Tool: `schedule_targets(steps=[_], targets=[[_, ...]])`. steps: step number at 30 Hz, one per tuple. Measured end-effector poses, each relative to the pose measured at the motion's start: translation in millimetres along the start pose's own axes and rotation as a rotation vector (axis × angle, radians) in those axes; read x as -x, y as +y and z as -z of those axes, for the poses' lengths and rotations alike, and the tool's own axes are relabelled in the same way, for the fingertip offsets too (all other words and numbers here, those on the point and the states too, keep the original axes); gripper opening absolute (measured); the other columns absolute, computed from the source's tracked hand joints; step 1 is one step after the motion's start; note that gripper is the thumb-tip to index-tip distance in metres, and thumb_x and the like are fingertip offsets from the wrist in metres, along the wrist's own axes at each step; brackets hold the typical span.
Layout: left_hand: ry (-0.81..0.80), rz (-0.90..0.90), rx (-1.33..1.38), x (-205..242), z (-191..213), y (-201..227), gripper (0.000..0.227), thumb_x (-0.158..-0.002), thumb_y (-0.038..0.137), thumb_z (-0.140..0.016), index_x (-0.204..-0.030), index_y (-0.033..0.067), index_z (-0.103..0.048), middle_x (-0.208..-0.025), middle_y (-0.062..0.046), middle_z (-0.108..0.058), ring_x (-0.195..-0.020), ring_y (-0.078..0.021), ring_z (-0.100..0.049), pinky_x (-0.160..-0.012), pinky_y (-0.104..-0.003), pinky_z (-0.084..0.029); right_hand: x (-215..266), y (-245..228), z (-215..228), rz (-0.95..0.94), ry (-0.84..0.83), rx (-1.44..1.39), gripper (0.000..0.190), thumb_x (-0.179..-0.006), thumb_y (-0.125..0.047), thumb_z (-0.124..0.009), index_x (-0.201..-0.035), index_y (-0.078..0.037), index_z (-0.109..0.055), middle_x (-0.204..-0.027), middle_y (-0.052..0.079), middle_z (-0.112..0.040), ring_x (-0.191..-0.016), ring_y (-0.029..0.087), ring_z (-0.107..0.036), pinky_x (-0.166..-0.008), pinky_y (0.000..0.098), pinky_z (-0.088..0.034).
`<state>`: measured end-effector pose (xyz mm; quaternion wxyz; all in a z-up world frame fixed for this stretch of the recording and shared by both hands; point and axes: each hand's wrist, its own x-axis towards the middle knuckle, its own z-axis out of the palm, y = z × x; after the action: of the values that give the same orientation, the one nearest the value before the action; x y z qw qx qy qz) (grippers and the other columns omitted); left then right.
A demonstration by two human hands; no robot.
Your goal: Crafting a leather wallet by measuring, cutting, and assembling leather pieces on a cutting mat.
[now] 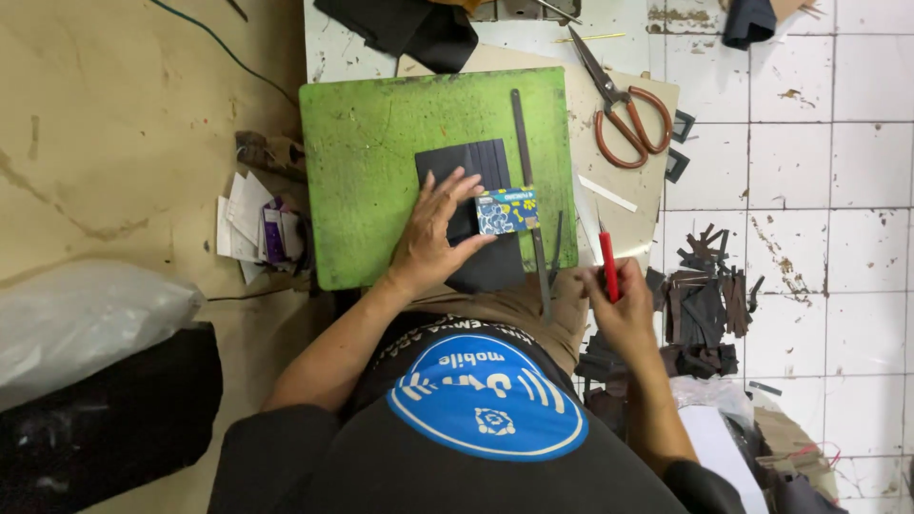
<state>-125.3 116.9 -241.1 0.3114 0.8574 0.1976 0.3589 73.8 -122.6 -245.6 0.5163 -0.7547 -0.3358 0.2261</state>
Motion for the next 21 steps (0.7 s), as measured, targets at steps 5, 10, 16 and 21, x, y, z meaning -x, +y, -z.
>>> schedule_targets(steps=[5,10,16,21], targets=[[-0.047,-0.021,0.057,-4.1,1.0,25.9,0.079,-0.079,0.031,-0.093,-0.146,0.0109,-0.055,-0.139,-0.007,-0.068,-0.143,-0.0303,-0.051,-0.126,-0.049,-0.025,14.8,5.6,-26.2,0.099,-0.024,-0.036,0.042,-0.076,-0.014,-0.094,-0.097,-0.002,-0.060,-0.081,0.018,-0.072,-0.074,0.027,-0.071,-0.072,0.0361,-0.053],[-0.081,-0.020,0.103,-11.0,3.0,32.5,0.081,-0.078,0.032,-0.093,-0.146,0.0107,-0.055,-0.142,-0.008,-0.065,-0.142,-0.0311,-0.053,-0.125,-0.048,-0.030,23.0,30.1,-38.5,0.214,0.036,-0.101,0.033,-0.079,-0.006,-0.090,-0.093,-0.004,-0.060,-0.072,0.011,-0.066,-0.066,0.020,-0.065,-0.066,0.0278,-0.050],[-0.183,-0.003,-0.198,-57.5,40.4,23.8,0.087,-0.086,0.039,-0.087,-0.153,0.0026,-0.044,-0.141,-0.024,-0.056,-0.137,-0.0493,-0.049,-0.118,-0.060,-0.038,2.6,12.4,2.2,0.309,0.175,-0.081,0.052,-0.077,-0.005,-0.094,-0.117,0.000,-0.061,-0.080,0.008,-0.062,-0.067,0.021,-0.063,-0.068,0.0279,-0.049],[-0.359,0.007,-0.571,-71.1,27.6,5.3,0.090,-0.075,0.049,-0.089,-0.146,0.0078,-0.053,-0.119,-0.014,-0.060,-0.129,-0.0408,-0.054,-0.111,-0.056,-0.040,10.9,16.5,20.3,0.361,0.161,0.084,0.063,-0.083,-0.003,-0.085,-0.140,0.004,-0.060,-0.075,0.011,-0.069,-0.063,0.019,-0.062,-0.065,0.0281,-0.047]])
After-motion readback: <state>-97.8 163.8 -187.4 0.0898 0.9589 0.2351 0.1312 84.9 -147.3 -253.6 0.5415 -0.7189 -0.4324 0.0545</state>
